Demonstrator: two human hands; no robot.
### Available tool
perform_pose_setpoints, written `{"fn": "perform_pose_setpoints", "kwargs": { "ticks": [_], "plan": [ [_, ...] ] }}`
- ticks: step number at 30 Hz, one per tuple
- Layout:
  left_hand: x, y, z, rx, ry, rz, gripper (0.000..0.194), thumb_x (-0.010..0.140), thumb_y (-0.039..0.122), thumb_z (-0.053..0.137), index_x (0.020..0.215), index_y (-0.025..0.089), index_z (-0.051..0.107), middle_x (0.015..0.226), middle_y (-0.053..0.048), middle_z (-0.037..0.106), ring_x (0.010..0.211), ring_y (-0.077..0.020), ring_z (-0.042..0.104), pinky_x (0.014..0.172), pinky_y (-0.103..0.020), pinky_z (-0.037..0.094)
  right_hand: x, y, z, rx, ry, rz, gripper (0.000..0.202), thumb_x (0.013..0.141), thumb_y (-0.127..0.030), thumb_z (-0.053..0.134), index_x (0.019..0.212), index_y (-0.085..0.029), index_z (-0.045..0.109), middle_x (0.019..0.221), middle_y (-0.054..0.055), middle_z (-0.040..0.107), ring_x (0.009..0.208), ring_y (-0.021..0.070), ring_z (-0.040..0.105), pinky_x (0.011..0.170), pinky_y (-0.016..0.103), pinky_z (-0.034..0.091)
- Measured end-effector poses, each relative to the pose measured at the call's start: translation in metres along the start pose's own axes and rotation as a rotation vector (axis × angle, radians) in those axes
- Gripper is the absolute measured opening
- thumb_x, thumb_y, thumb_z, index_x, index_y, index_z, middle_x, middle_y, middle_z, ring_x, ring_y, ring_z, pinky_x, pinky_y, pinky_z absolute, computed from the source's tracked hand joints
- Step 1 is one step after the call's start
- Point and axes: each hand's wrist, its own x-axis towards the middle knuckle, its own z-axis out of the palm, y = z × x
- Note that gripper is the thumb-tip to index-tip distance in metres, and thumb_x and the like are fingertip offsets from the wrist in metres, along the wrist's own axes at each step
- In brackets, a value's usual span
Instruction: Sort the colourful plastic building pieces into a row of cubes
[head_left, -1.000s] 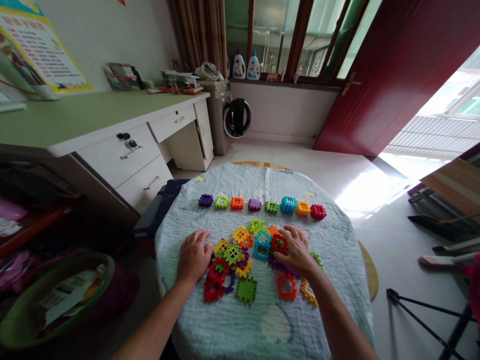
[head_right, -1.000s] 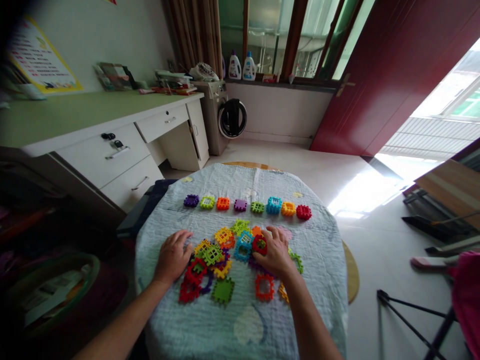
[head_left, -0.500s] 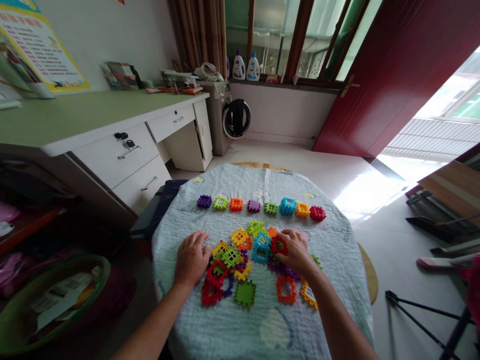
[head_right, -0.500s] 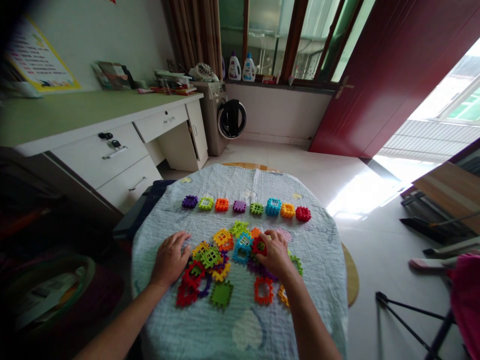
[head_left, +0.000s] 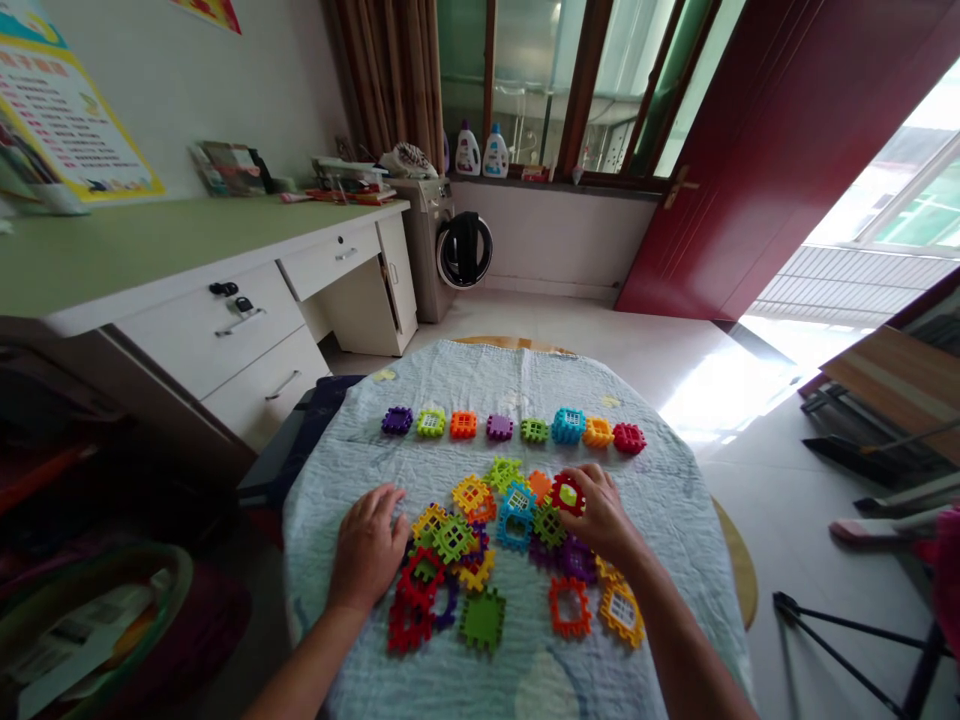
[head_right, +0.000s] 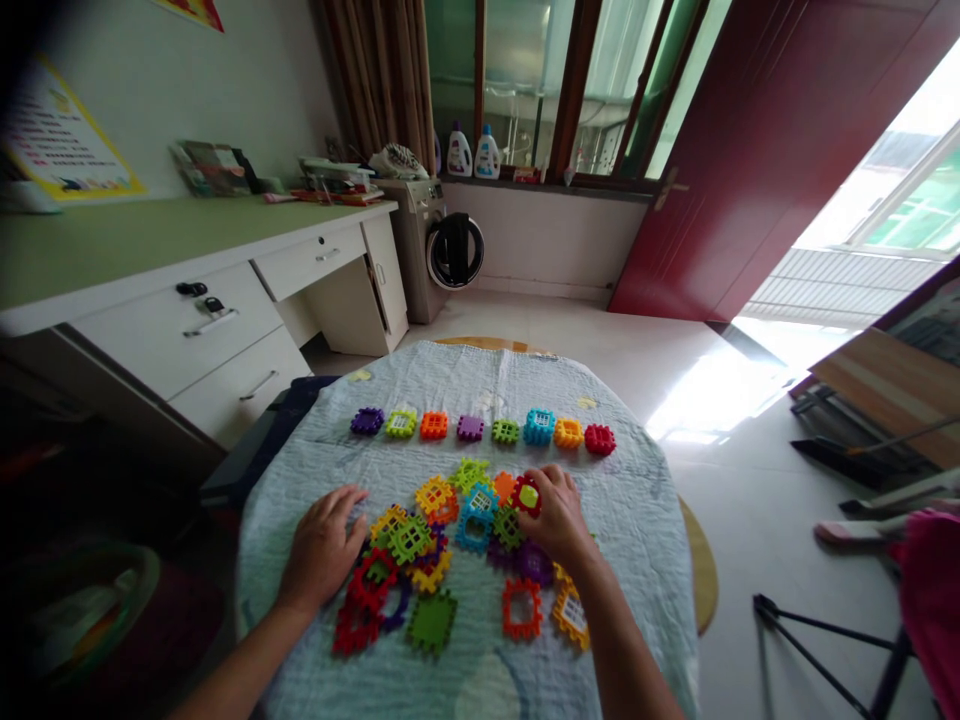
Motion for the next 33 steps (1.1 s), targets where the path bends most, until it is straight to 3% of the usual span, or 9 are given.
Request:
{"fn": "perform_pose_setpoints", "kwargs": {
  "ticks": [4,7,12,16,21,33],
  "plan": [
    [-0.001,-0.003,0.003,-0.003,0.018,0.013,0.030,0.086,0.027,0.046,0.109,0.017,0.062,0.118,-0.012,0.063,0.112,-0.0275,0.057,0.099,-0.045,0.045,0.011,0.045,-0.021,0.033,0.056,0.002,0.043,0.069,-0.026,0.060,0.112,-0.020,0.062,0.104,0.008,0.056,0.098,0.0241,0.053,0.090,0.039,0.045],
    [-0.001,-0.004,0.004,-0.005,0.024,0.022,0.029,0.086,0.028,0.046,0.109,0.017,0.062,0.117,-0.012,0.063,0.112,-0.0275,0.057,0.099,-0.045,0.045,0.026,0.085,-0.040,-0.042,0.082,0.090,0.048,0.068,-0.027,0.060,0.116,-0.019,0.061,0.106,0.009,0.056,0.098,0.0254,0.054,0.090,0.039,0.045],
    [-0.001,-0.004,0.004,-0.012,0.028,0.025,0.029,0.086,0.029,0.046,0.108,0.017,0.062,0.116,-0.012,0.063,0.111,-0.0276,0.057,0.099,-0.044,0.045,0.062,0.128,-0.072,-0.186,0.024,0.231,0.050,0.066,-0.025,0.064,0.116,-0.021,0.061,0.109,0.010,0.058,0.098,0.0244,0.055,0.090,0.034,0.044],
    [-0.001,-0.004,0.004,-0.024,0.035,0.017,0.029,0.086,0.029,0.046,0.108,0.019,0.062,0.115,-0.012,0.064,0.110,-0.0275,0.058,0.099,-0.045,0.045,0.087,0.141,-0.084,-0.234,-0.040,0.229,0.054,0.065,-0.024,0.065,0.119,-0.019,0.062,0.117,0.012,0.058,0.103,0.0263,0.053,0.092,0.036,0.042],
    [-0.001,-0.005,0.005,-0.029,0.033,0.011,0.029,0.085,0.030,0.046,0.108,0.020,0.061,0.115,-0.011,0.064,0.111,-0.0271,0.058,0.100,-0.044,0.044,0.102,0.150,-0.081,-0.228,-0.117,0.212,0.057,0.061,-0.017,0.067,0.118,-0.021,0.065,0.121,0.012,0.057,0.106,0.0266,0.053,0.089,0.035,0.042],
    [-0.001,-0.007,0.006,0.004,0.033,0.043,0.029,0.087,0.029,0.045,0.109,0.017,0.061,0.115,-0.012,0.063,0.110,-0.0274,0.058,0.098,-0.044,0.045,0.097,0.160,-0.066,-0.292,-0.128,0.212,0.073,0.060,-0.014,0.067,0.132,-0.022,0.056,0.135,0.014,0.052,0.118,0.0318,0.050,0.095,0.041,0.041]
  ]
}}
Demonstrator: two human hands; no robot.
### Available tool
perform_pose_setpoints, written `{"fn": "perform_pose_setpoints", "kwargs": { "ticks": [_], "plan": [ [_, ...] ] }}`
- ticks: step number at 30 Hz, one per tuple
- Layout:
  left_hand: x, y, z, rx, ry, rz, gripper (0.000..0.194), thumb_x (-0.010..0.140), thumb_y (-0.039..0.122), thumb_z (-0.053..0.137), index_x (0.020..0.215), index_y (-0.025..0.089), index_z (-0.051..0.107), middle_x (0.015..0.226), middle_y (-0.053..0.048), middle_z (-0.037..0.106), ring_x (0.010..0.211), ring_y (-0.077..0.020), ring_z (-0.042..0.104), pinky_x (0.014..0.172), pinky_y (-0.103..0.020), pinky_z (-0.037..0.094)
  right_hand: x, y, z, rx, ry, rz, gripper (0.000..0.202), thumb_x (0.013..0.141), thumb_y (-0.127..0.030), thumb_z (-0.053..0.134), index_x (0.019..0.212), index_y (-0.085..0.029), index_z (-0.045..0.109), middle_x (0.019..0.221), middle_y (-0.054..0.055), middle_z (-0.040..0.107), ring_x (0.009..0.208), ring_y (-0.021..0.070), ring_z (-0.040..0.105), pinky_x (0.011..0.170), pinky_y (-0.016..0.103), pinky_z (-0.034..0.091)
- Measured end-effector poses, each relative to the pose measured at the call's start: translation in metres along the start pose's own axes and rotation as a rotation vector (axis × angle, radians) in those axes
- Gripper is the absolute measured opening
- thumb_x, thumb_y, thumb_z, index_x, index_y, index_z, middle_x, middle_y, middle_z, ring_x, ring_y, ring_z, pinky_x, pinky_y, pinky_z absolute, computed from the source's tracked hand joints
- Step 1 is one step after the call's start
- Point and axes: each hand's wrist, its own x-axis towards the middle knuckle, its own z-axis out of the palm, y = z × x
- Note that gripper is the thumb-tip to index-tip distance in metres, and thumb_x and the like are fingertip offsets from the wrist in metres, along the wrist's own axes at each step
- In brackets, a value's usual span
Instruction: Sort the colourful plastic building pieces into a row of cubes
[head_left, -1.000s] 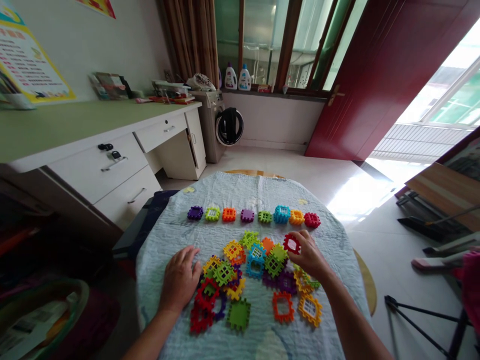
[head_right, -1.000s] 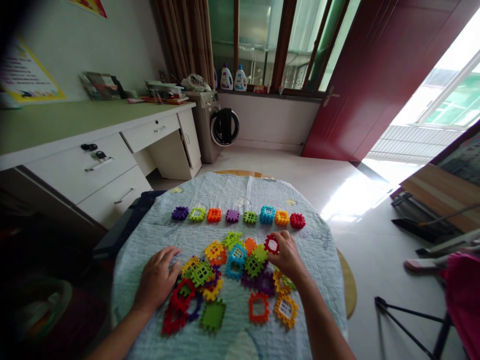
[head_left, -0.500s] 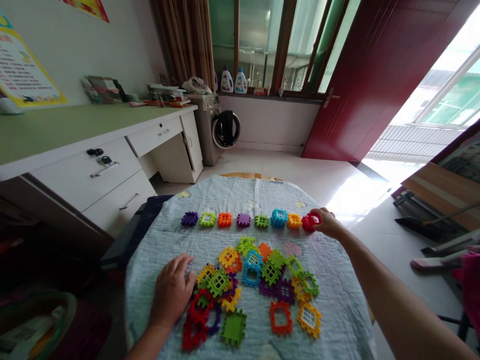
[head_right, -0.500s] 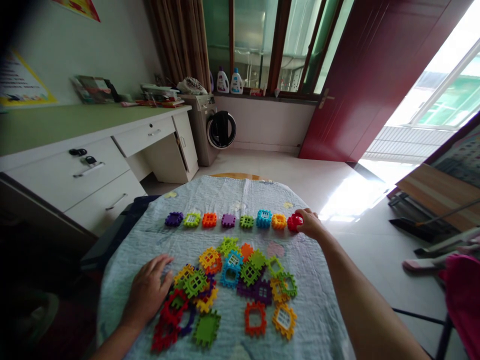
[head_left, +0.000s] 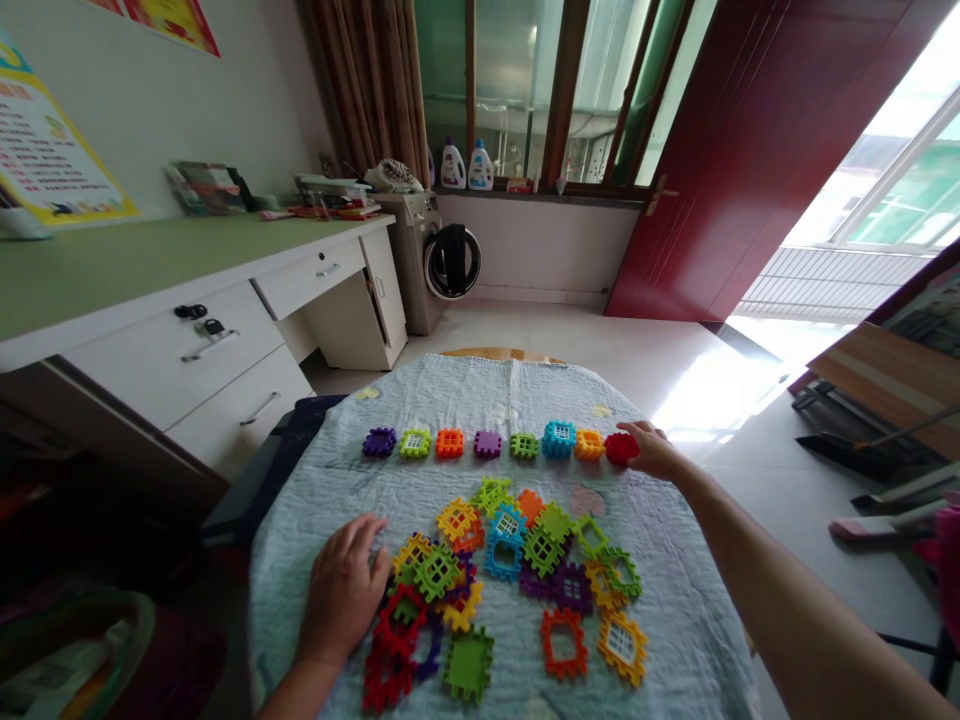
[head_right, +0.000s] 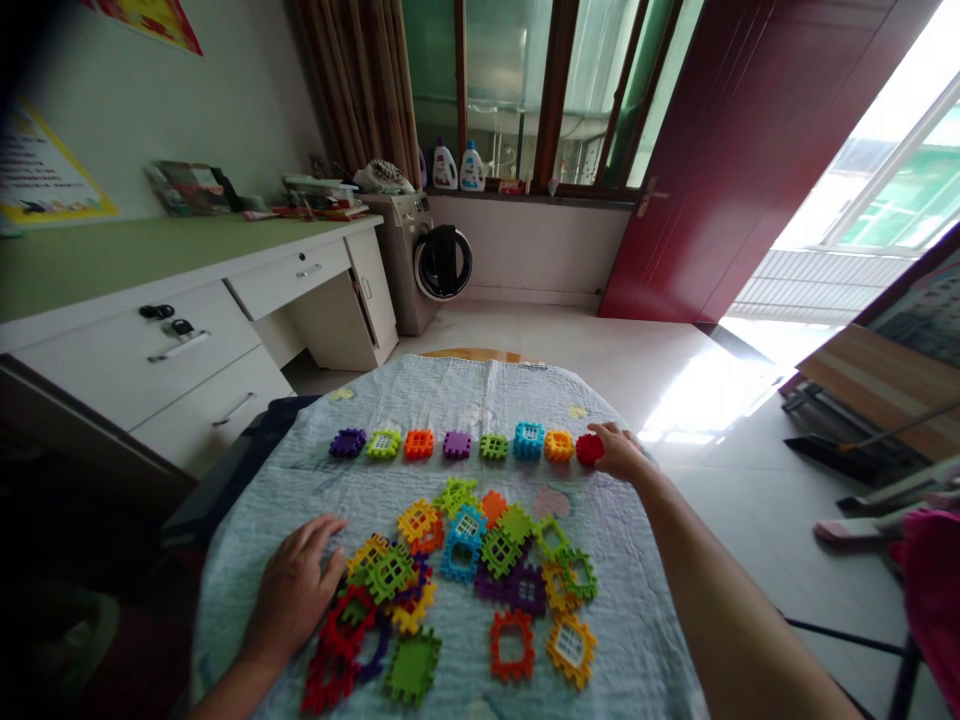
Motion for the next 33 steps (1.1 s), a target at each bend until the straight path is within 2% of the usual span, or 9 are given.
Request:
{"fn": "perform_pose_setpoints", "kwargs": {
  "ticks": [7,12,15,19,22,25,29,33],
  "plan": [
    [0.000,-0.001,0.000,0.002,-0.005,-0.005,0.029,0.087,0.029,0.046,0.109,0.018,0.061,0.115,-0.011,0.063,0.111,-0.0269,0.057,0.098,-0.043,0.045,0.004,0.000,0.007,0.024,0.021,-0.034,0.063,0.061,-0.016,0.065,0.124,-0.018,0.060,0.129,0.013,0.057,0.113,0.0285,0.056,0.100,0.037,0.039],
    [0.000,-0.001,-0.001,0.001,-0.011,-0.010,0.030,0.087,0.028,0.046,0.109,0.017,0.062,0.115,-0.011,0.063,0.111,-0.0268,0.057,0.098,-0.044,0.045,-0.003,0.005,0.006,0.055,0.072,-0.016,0.073,0.063,-0.020,0.065,0.135,-0.016,0.049,0.136,0.016,0.051,0.116,0.0292,0.055,0.101,0.040,0.041],
    [0.000,-0.001,0.000,0.001,-0.003,-0.008,0.030,0.087,0.028,0.045,0.109,0.016,0.062,0.115,-0.012,0.063,0.111,-0.0271,0.057,0.098,-0.044,0.045,-0.025,0.016,0.011,0.148,0.184,0.023,0.076,0.068,-0.032,0.064,0.140,-0.018,0.042,0.139,0.016,0.047,0.122,0.0306,0.051,0.101,0.042,0.042],
    [-0.001,-0.001,0.001,0.001,-0.002,-0.002,0.030,0.087,0.028,0.045,0.109,0.016,0.062,0.115,-0.012,0.063,0.111,-0.0273,0.057,0.098,-0.045,0.045,-0.078,0.024,0.030,0.403,0.298,0.146,0.076,0.071,-0.047,0.061,0.139,-0.020,0.042,0.137,0.016,0.047,0.113,0.0291,0.057,0.086,0.040,0.052],
    [-0.001,-0.001,0.001,0.002,-0.006,-0.005,0.030,0.087,0.028,0.045,0.109,0.016,0.062,0.115,-0.012,0.063,0.111,-0.0273,0.057,0.098,-0.044,0.045,-0.116,0.015,0.052,0.429,0.351,0.191,0.068,0.076,-0.053,0.055,0.135,-0.022,0.045,0.130,0.013,0.053,0.113,0.0283,0.056,0.089,0.041,0.050],
    [0.000,0.000,0.001,-0.002,-0.009,-0.009,0.030,0.087,0.027,0.045,0.109,0.016,0.062,0.116,-0.012,0.064,0.111,-0.0274,0.057,0.099,-0.044,0.045,-0.139,-0.005,0.073,0.361,0.368,0.205,0.064,0.077,-0.057,0.050,0.129,-0.019,0.050,0.125,0.013,0.057,0.118,0.0300,0.053,0.099,0.045,0.043],
    [0.000,0.002,0.000,-0.006,-0.006,-0.013,0.031,0.086,0.026,0.045,0.110,0.016,0.062,0.116,-0.012,0.064,0.111,-0.0273,0.057,0.099,-0.045,0.045,-0.147,-0.033,0.088,0.221,0.378,0.247,0.056,0.082,-0.055,0.044,0.121,-0.017,0.057,0.127,0.013,0.058,0.119,0.0308,0.051,0.101,0.047,0.039],
    [0.000,0.003,-0.001,-0.004,-0.005,-0.018,0.030,0.087,0.025,0.045,0.109,0.016,0.062,0.116,-0.012,0.064,0.112,-0.0272,0.057,0.099,-0.045,0.045,-0.150,-0.047,0.087,0.091,0.365,0.250,0.046,0.087,-0.053,0.042,0.115,-0.021,0.061,0.129,0.010,0.059,0.120,0.0298,0.050,0.100,0.046,0.038]
  ]
}}
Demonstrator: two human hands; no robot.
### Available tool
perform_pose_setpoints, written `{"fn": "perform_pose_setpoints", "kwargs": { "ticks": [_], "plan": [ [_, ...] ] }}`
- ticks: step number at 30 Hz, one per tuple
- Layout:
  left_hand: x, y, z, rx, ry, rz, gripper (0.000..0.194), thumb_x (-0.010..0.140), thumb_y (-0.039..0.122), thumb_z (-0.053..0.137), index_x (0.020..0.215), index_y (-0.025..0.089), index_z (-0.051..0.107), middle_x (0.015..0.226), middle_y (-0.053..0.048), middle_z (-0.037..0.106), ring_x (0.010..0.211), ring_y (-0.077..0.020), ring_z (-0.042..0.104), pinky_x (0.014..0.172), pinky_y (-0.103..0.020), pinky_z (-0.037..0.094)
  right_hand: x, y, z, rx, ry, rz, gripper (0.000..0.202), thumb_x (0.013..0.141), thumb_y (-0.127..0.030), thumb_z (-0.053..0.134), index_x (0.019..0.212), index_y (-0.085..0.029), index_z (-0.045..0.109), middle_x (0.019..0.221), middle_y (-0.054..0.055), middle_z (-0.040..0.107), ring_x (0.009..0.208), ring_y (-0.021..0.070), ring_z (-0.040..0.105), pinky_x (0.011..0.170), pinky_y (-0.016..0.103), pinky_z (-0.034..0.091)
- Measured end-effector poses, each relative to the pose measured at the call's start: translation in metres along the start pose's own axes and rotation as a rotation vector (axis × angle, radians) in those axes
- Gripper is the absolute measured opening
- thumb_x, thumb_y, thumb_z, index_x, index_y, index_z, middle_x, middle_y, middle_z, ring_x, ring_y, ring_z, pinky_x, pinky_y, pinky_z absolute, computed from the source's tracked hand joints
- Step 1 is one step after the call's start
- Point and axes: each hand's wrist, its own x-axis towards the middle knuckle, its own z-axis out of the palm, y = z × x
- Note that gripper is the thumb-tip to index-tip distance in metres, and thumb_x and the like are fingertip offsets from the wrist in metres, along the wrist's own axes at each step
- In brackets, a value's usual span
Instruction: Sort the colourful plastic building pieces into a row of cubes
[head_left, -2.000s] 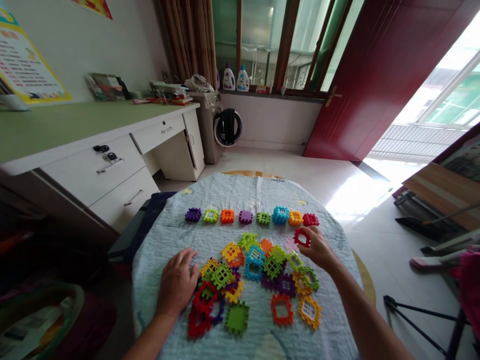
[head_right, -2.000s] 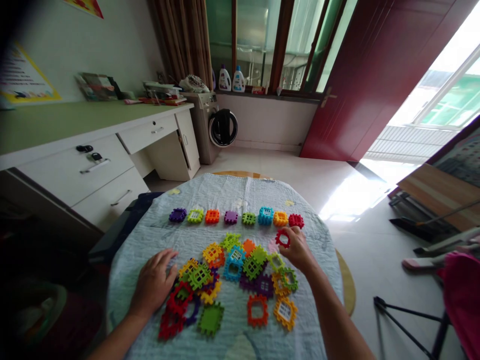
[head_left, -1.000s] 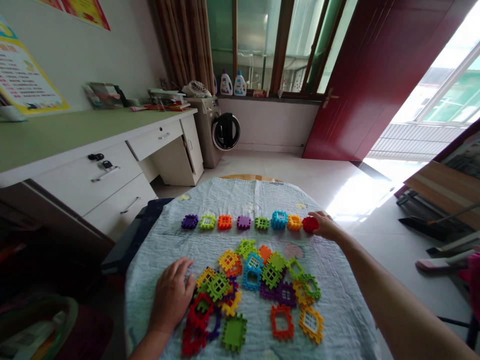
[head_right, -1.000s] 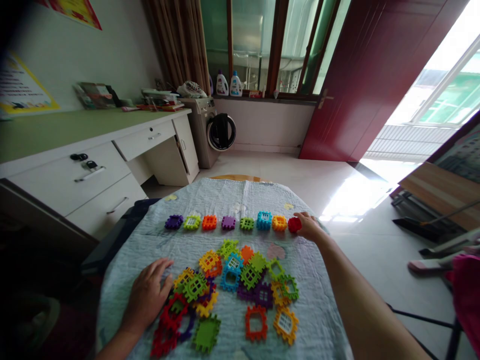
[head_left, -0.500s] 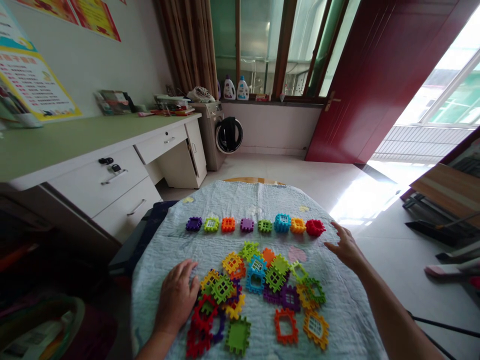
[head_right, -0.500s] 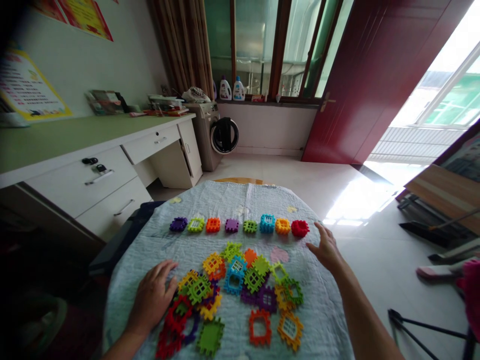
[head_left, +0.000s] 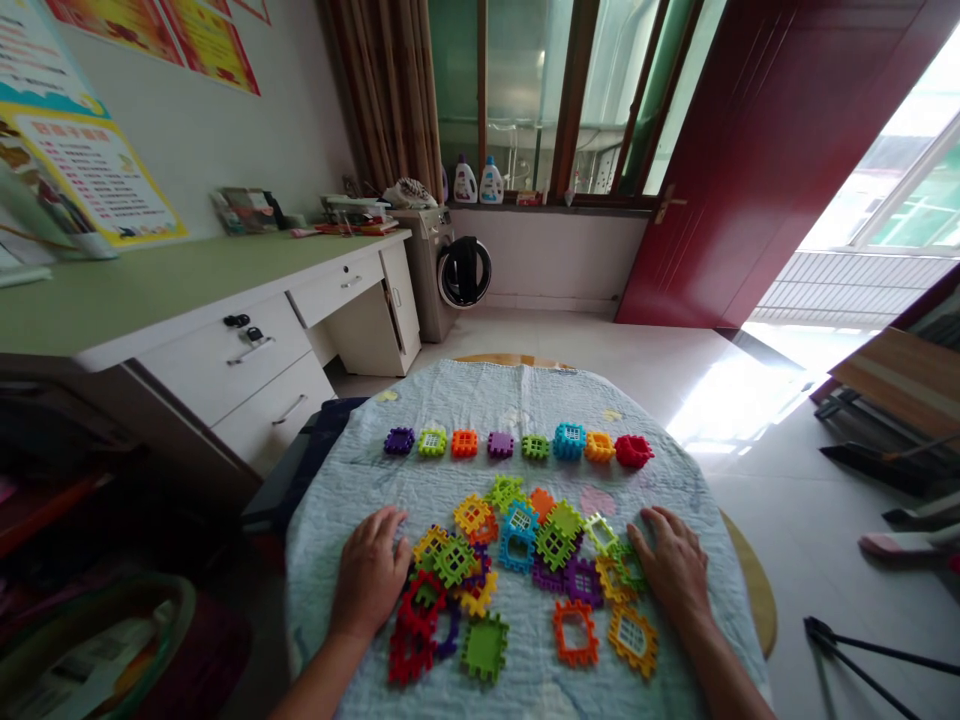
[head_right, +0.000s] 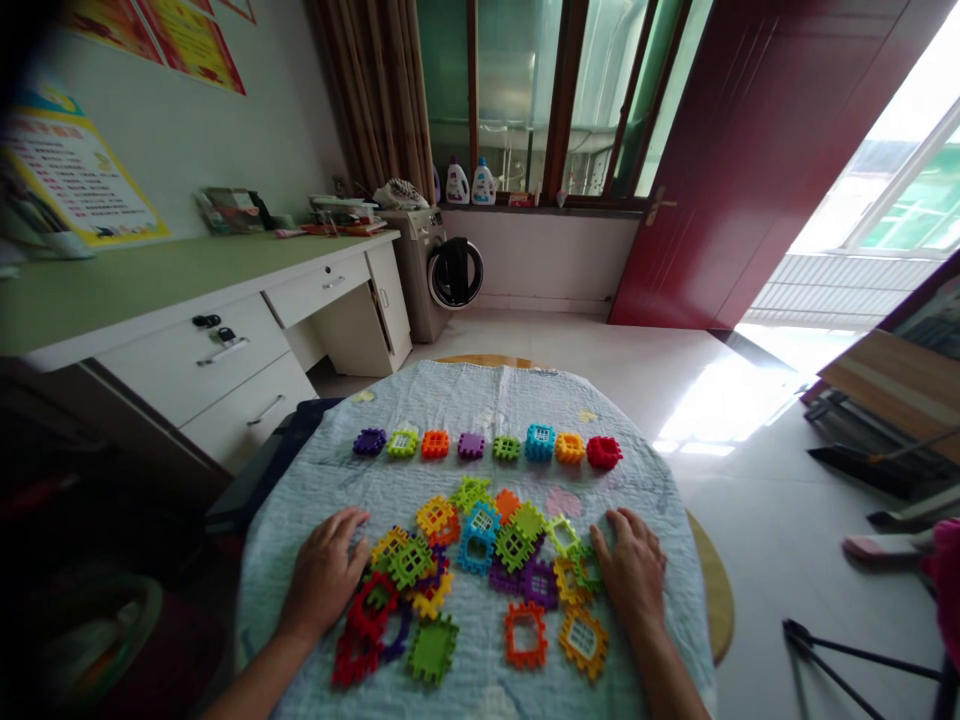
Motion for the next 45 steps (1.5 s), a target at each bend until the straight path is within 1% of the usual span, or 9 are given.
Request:
{"fn": "perform_pose_setpoints", "kwargs": {
  "ticks": [11,18,26,33,39,45],
  "plan": [
    [-0.001,0.003,-0.001,0.012,-0.020,-0.016,0.031,0.085,0.022,0.047,0.112,0.016,0.061,0.118,-0.013,0.062,0.113,-0.0274,0.056,0.100,-0.045,0.045,0.000,-0.009,-0.009,-0.095,-0.040,0.004,0.042,0.092,-0.046,0.037,0.118,-0.021,0.060,0.131,0.009,0.057,0.121,0.0287,0.049,0.101,0.045,0.037],
    [0.000,0.009,-0.007,0.027,-0.042,-0.037,0.031,0.086,0.021,0.046,0.112,0.016,0.062,0.119,-0.013,0.062,0.113,-0.0269,0.056,0.101,-0.044,0.044,0.000,-0.013,-0.013,-0.106,-0.075,0.020,0.041,0.093,-0.046,0.038,0.119,-0.021,0.059,0.131,0.009,0.056,0.121,0.0295,0.048,0.101,0.045,0.037],
    [-0.001,0.010,-0.008,0.018,-0.049,-0.046,0.030,0.086,0.020,0.045,0.110,0.016,0.062,0.118,-0.013,0.062,0.112,-0.0271,0.056,0.100,-0.044,0.044,0.001,-0.018,-0.017,-0.123,-0.087,0.035,0.042,0.092,-0.045,0.039,0.120,-0.020,0.058,0.132,0.009,0.055,0.121,0.0298,0.047,0.102,0.045,0.036],
    [0.000,0.010,-0.011,-0.078,-0.027,-0.062,0.027,0.087,0.023,0.045,0.105,0.020,0.064,0.115,-0.011,0.064,0.111,-0.0264,0.057,0.100,-0.044,0.044,0.001,-0.018,-0.018,-0.134,-0.102,0.038,0.041,0.092,-0.045,0.039,0.119,-0.020,0.057,0.131,0.009,0.055,0.119,0.0297,0.048,0.101,0.044,0.036],
    [0.000,0.009,-0.016,-0.233,-0.063,-0.056,0.028,0.092,0.028,0.040,0.099,0.019,0.066,0.111,-0.009,0.066,0.109,-0.0242,0.057,0.100,-0.042,0.044,0.003,-0.018,-0.018,-0.153,-0.112,0.044,0.043,0.091,-0.045,0.038,0.120,-0.020,0.057,0.130,0.010,0.055,0.117,0.0304,0.048,0.098,0.046,0.037],
    [0.000,0.011,-0.019,-0.280,-0.057,-0.062,0.023,0.090,0.027,0.045,0.094,0.019,0.066,0.109,-0.008,0.066,0.108,-0.0236,0.058,0.099,-0.041,0.044,0.004,-0.018,-0.018,-0.168,-0.111,0.039,0.044,0.090,-0.044,0.038,0.121,-0.018,0.058,0.129,0.012,0.055,0.115,0.0304,0.048,0.097,0.046,0.037]
  ]
}}
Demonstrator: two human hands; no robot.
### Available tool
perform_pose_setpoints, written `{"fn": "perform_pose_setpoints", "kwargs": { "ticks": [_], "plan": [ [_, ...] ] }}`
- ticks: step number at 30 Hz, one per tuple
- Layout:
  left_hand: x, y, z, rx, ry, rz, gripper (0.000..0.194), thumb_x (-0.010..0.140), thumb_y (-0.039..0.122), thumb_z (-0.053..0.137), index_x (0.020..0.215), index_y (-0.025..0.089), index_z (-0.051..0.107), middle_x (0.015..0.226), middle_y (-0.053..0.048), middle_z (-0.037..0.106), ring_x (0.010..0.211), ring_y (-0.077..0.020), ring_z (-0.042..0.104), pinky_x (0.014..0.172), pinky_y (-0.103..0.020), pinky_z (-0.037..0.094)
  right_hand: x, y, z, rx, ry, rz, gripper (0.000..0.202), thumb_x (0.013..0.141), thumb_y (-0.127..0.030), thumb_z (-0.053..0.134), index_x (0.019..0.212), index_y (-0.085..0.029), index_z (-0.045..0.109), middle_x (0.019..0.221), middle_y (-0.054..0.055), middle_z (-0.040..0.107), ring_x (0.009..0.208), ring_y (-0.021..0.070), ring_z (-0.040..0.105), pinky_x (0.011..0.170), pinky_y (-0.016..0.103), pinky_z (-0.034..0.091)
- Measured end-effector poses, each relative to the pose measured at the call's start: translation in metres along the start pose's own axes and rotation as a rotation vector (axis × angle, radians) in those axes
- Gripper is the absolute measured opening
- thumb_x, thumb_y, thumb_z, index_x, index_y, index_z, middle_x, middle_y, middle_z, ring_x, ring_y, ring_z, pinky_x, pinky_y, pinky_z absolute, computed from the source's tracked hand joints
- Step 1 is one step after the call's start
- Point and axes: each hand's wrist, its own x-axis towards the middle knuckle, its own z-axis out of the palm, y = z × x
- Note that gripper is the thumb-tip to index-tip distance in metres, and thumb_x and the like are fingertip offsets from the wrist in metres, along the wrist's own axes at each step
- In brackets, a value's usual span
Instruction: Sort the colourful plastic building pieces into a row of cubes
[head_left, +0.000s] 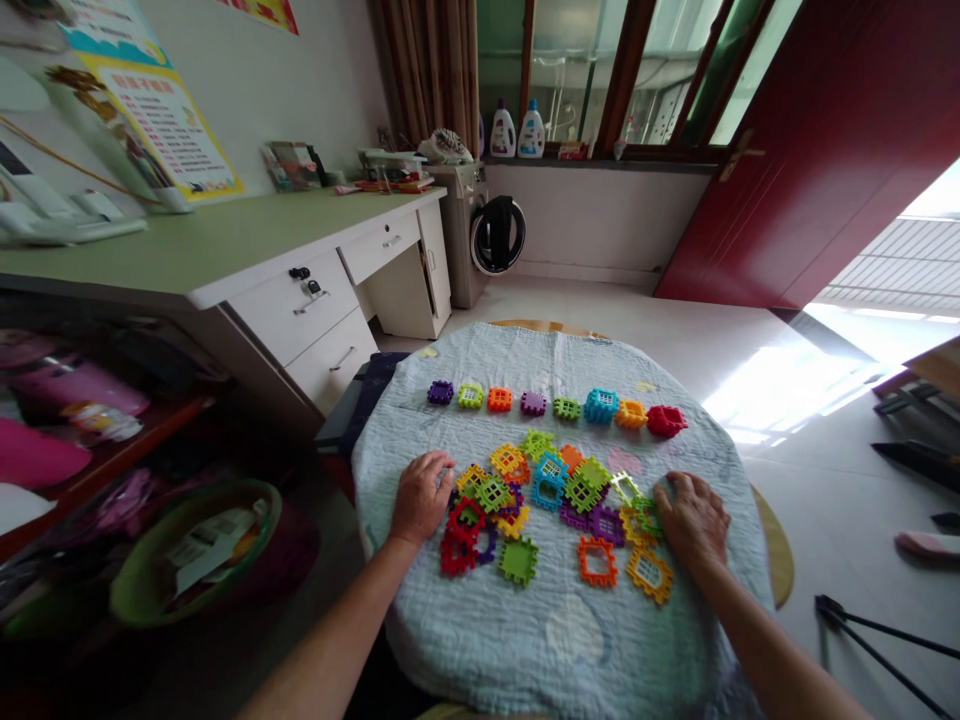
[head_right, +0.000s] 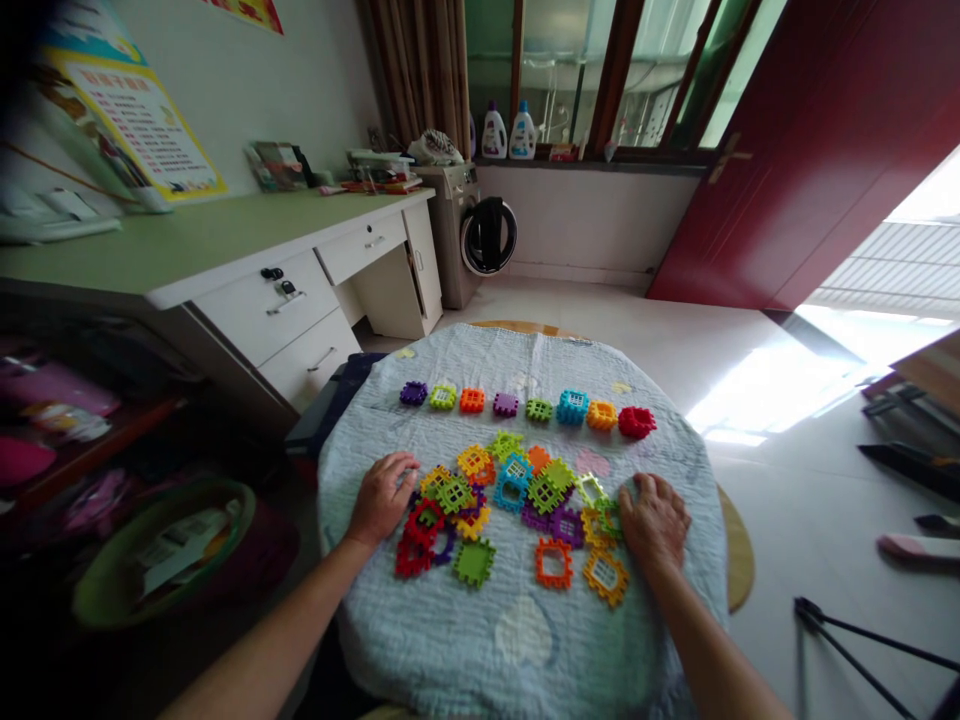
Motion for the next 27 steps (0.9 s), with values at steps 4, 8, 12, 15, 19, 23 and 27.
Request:
{"fn": "perform_pose_setpoints", "kwargs": {
  "ticks": [4,8,12,15,19,23,27],
  "plan": [
    [0.000,0.001,-0.001,0.002,0.007,0.003,0.021,0.088,0.026,0.047,0.092,0.019,0.066,0.108,-0.008,0.067,0.107,-0.0237,0.058,0.098,-0.042,0.045,0.000,-0.001,-0.001,0.004,0.000,0.002,0.045,0.090,-0.044,0.037,0.120,-0.018,0.058,0.129,0.013,0.054,0.115,0.0311,0.048,0.096,0.047,0.038],
    [0.000,0.001,-0.001,0.002,0.011,-0.005,0.020,0.087,0.024,0.048,0.092,0.019,0.066,0.108,-0.008,0.067,0.107,-0.0242,0.059,0.098,-0.042,0.045,-0.001,-0.002,-0.003,0.011,-0.003,-0.001,0.046,0.090,-0.045,0.036,0.120,-0.018,0.058,0.130,0.012,0.054,0.115,0.0317,0.048,0.095,0.048,0.038],
    [0.000,0.000,-0.001,-0.017,0.033,-0.004,0.018,0.084,0.022,0.049,0.090,0.020,0.066,0.106,-0.008,0.067,0.106,-0.0235,0.059,0.098,-0.041,0.046,0.000,-0.001,-0.001,0.012,-0.001,-0.001,0.046,0.090,-0.045,0.037,0.121,-0.019,0.058,0.130,0.013,0.054,0.115,0.0321,0.048,0.095,0.048,0.038],
    [0.000,-0.001,-0.001,-0.026,0.033,0.008,0.018,0.084,0.022,0.048,0.090,0.020,0.065,0.104,-0.007,0.067,0.105,-0.0231,0.060,0.098,-0.040,0.046,0.002,0.001,0.002,0.010,0.006,0.002,0.044,0.090,-0.044,0.038,0.121,-0.019,0.058,0.130,0.012,0.054,0.115,0.0313,0.048,0.096,0.047,0.037],
    [0.000,-0.003,0.001,-0.017,0.032,0.029,0.018,0.084,0.022,0.048,0.090,0.020,0.065,0.103,-0.007,0.068,0.104,-0.0233,0.060,0.098,-0.040,0.046,0.002,0.002,0.003,0.018,0.010,0.001,0.040,0.091,-0.042,0.039,0.119,-0.019,0.058,0.128,0.011,0.055,0.113,0.0294,0.049,0.097,0.045,0.036],
    [0.001,-0.007,0.003,-0.001,0.028,0.048,0.018,0.085,0.024,0.047,0.090,0.020,0.064,0.103,-0.007,0.068,0.104,-0.0235,0.060,0.097,-0.040,0.047,-0.001,-0.001,-0.002,0.033,0.019,0.007,0.038,0.094,-0.039,0.037,0.117,-0.020,0.059,0.127,0.010,0.056,0.113,0.0278,0.050,0.096,0.043,0.037],
    [0.001,-0.009,0.004,0.014,0.024,0.059,0.018,0.085,0.025,0.048,0.091,0.021,0.064,0.104,-0.007,0.068,0.104,-0.0236,0.060,0.097,-0.040,0.046,-0.003,-0.004,-0.006,0.044,0.019,0.017,0.037,0.095,-0.036,0.036,0.118,-0.020,0.059,0.126,0.010,0.056,0.113,0.0269,0.050,0.096,0.041,0.037]
  ]
}}
